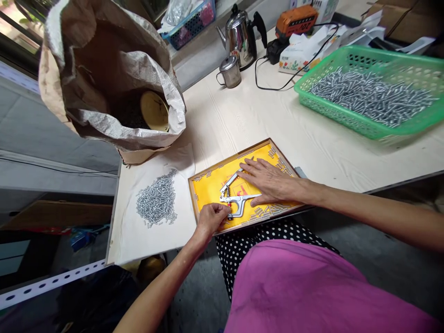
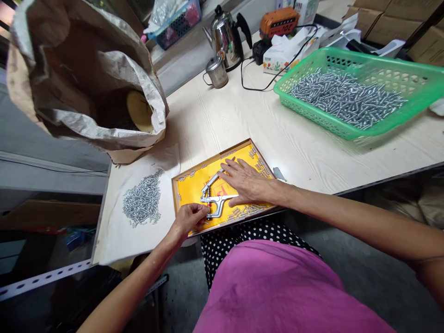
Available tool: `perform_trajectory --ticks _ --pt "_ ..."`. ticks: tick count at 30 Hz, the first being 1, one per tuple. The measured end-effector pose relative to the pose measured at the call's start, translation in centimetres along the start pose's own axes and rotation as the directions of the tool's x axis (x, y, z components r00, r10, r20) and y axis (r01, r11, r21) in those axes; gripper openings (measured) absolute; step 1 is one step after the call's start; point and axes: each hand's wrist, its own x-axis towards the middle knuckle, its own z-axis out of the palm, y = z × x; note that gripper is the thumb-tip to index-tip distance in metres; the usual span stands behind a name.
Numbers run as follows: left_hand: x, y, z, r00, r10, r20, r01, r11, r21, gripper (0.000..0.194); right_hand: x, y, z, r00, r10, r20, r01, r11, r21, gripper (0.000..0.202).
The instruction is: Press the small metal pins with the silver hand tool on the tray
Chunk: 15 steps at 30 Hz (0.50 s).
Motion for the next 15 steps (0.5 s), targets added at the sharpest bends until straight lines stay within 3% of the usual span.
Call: perform_trajectory --ticks 8,10,12,15 --pt "0.0 -0.1 -0.1 1.0 -0.016 -0.004 0.016 0.992 0.126 0.028 0.6 -0.3 -0.1 0.999 0.034 0.032 -0.034 0.999 -0.018 0.081" --pt "-0.5 -0.1 0.0 0.996 0.071 -0.058 -0.056 0.971 0.233 0.027 0.5 -0.6 -0.3 0.998 0.044 0.042 -0.043 0.999 -0.029 0.074" --pt "-1.2 -0.1 0.4 0.947 0.287 -0.144 -0.214 0.898 0.385 0.023 0.4 -0.9 -0.4 0.997 0.045 0.059 -0.044 0.999 -0.025 0.063" --pt "-1.7 0.5 1.4 0.776 0.621 -0.11 -0.449 0.666 0.596 0.029 0.3 -1.1 -0.3 0.997 0.043 0.067 -0.043 0.999 -0.009 0.049"
